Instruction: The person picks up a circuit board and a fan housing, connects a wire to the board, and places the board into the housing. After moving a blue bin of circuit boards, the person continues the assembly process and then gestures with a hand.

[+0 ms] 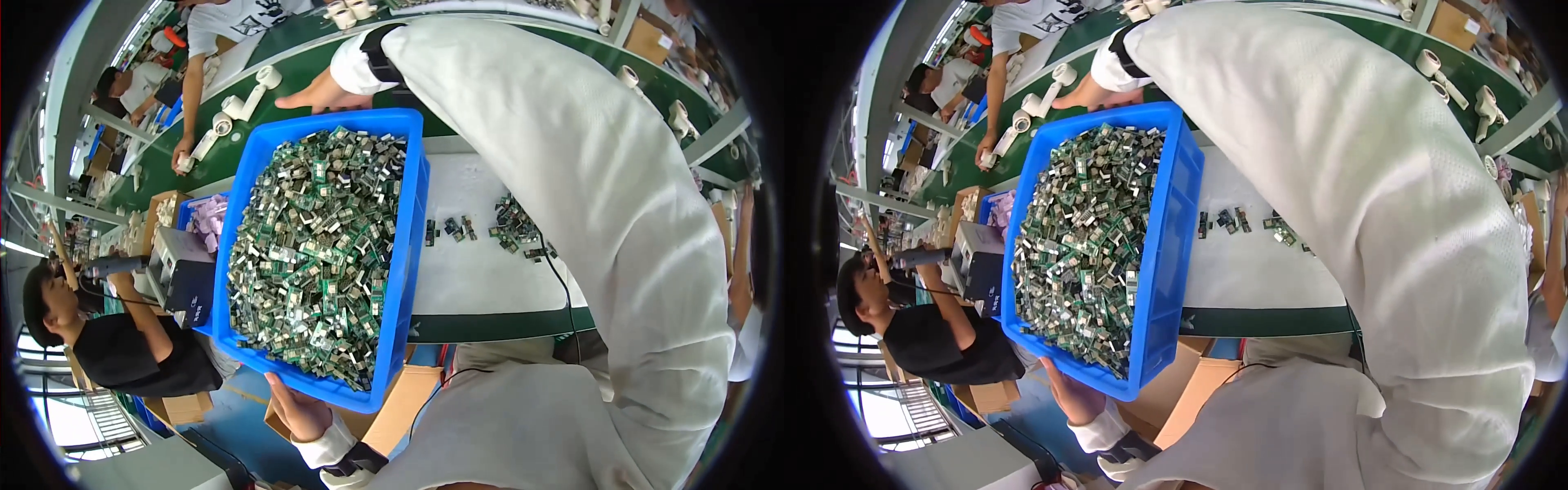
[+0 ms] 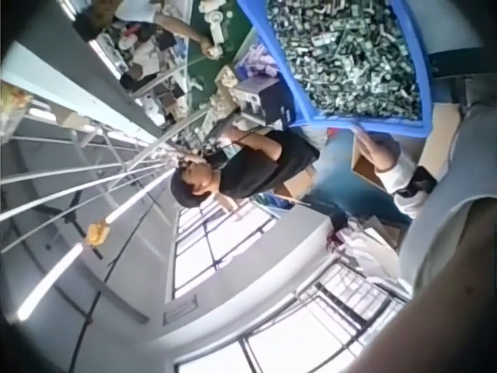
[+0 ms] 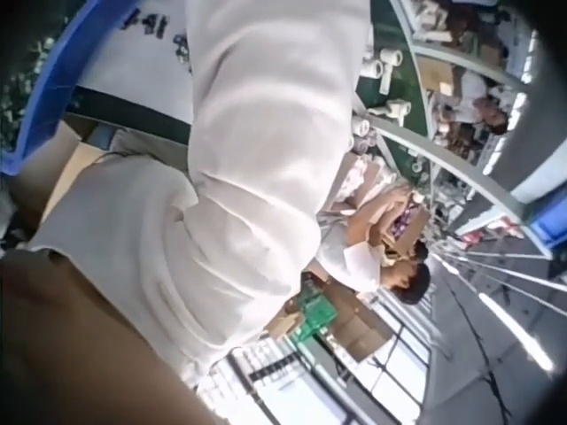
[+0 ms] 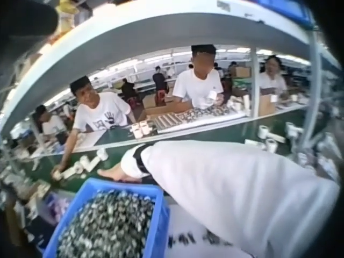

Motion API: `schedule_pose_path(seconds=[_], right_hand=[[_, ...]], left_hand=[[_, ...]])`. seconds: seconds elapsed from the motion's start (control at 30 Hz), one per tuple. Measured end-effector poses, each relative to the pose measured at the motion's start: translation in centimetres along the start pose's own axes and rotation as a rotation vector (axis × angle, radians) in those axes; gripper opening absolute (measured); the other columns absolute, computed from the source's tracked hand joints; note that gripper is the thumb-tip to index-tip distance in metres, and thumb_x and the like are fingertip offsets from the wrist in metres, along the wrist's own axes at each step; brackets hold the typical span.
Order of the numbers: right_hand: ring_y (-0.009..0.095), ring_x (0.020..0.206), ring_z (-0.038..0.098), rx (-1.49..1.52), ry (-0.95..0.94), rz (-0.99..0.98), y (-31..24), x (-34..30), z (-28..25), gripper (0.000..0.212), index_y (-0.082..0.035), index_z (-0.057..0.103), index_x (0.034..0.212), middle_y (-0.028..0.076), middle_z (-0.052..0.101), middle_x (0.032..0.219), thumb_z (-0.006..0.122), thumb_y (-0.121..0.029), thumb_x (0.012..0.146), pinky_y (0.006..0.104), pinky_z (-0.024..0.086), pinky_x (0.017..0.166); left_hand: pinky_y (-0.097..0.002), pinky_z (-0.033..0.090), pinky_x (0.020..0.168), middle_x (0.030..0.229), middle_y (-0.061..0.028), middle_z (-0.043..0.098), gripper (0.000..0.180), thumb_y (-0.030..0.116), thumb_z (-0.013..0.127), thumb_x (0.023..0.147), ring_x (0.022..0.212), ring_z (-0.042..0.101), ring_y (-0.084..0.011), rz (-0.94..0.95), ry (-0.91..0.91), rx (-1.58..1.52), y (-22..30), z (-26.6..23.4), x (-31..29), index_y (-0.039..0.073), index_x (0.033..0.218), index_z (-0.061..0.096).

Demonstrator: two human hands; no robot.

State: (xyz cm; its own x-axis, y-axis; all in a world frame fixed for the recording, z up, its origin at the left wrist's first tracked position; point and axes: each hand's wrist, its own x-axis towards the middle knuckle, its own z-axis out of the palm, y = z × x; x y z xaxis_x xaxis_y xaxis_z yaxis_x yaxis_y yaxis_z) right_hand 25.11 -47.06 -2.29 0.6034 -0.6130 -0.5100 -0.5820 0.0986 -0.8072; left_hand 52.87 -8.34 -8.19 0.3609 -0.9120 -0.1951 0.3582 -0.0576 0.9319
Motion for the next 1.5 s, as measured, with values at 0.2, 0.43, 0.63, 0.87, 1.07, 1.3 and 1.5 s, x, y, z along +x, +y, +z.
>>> schedule_pose_path(seconds=[0.2,0.43,0.63,0.87,1.07,1.3,1.5], right_hand=[[0.030,0.132,0.047,0.032,-0.230,0.073,-0.5,1.5,-0.1,0.112,-0.006,0.026,0.153,0.018,0.041,0.150,0.032,-0.090,0.080,0.0469,0.040,0.108],[0.028,0.127,0.052,-0.048,-0.020,0.075,-0.4,0.1,-3.0,0.098,-0.004,0.049,0.139,0.015,0.046,0.146,0.038,-0.084,0.084,0.0410,0.042,0.105],[0.021,0.092,0.066,0.017,0.202,-0.061,2.9,-11.8,-6.1,0.083,-0.001,0.061,0.128,0.014,0.066,0.118,0.033,-0.072,0.094,0.0332,0.054,0.079],[0.023,0.103,0.063,0.466,0.349,-0.071,7.4,-29.4,-3.6,0.092,-0.002,0.053,0.137,0.014,0.063,0.125,0.021,-0.076,0.093,0.0350,0.051,0.087],[0.018,0.085,0.057,1.108,0.223,-1.007,11.8,-38.3,2.8,0.074,-0.003,0.056,0.132,0.007,0.064,0.102,0.025,-0.063,0.101,0.0332,0.046,0.075],[0.016,0.072,0.051,1.039,0.164,-1.298,14.1,-45.7,7.8,0.063,-0.005,0.060,0.126,0.003,0.060,0.088,0.034,-0.057,0.102,0.0317,0.041,0.070],[0.016,0.076,0.054,0.403,-0.035,-1.256,25.1,-50.7,3.3,0.062,-0.005,0.061,0.125,0.001,0.060,0.086,0.034,-0.057,0.103,0.0307,0.043,0.072]], left_hand=[[-0.0365,0.046,0.096,0.134,-0.0107,0.054,0.061,0.046,0.043,0.104,0.113,0.057,-0.0211,0.026,0.130,0.034,-1.3,0.6,0.2,0.001,0.145,0.038],[-0.0412,0.037,0.107,0.146,-0.0108,0.045,0.066,0.049,0.042,0.103,0.127,0.048,-0.0253,0.006,0.030,0.055,-1.3,0.1,0.6,0.005,0.151,0.030],[-0.0430,0.033,0.110,0.150,-0.0107,0.039,0.070,0.053,0.041,0.102,0.132,0.043,-0.0273,-0.011,-0.063,-0.058,-2.9,-0.8,0.9,0.007,0.152,0.026],[-0.0453,0.031,0.113,0.155,-0.0109,0.032,0.075,0.059,0.040,0.100,0.136,0.039,-0.0320,-0.128,-0.265,-0.040,-3.8,-0.1,2.3,0.010,0.154,0.023],[-0.0475,0.025,0.119,0.160,-0.0119,0.021,0.082,0.064,0.037,0.098,0.143,0.030,-0.0341,0.013,0.149,-0.058,-3.7,3.6,2.4,0.010,0.157,0.017],[-0.0431,0.045,0.103,0.136,-0.0176,0.051,0.069,0.062,0.037,0.100,0.122,0.053,-0.0305,0.047,0.026,-0.051,-6.8,-5.4,7.5,0.006,0.138,0.049],[-0.0282,0.038,0.055,0.063,-0.0009,0.040,0.057,0.056,0.039,0.102,0.059,0.043,-0.0141,0.174,0.201,0.402,-3.0,1.6,-3.6,0.011,0.067,0.043]])
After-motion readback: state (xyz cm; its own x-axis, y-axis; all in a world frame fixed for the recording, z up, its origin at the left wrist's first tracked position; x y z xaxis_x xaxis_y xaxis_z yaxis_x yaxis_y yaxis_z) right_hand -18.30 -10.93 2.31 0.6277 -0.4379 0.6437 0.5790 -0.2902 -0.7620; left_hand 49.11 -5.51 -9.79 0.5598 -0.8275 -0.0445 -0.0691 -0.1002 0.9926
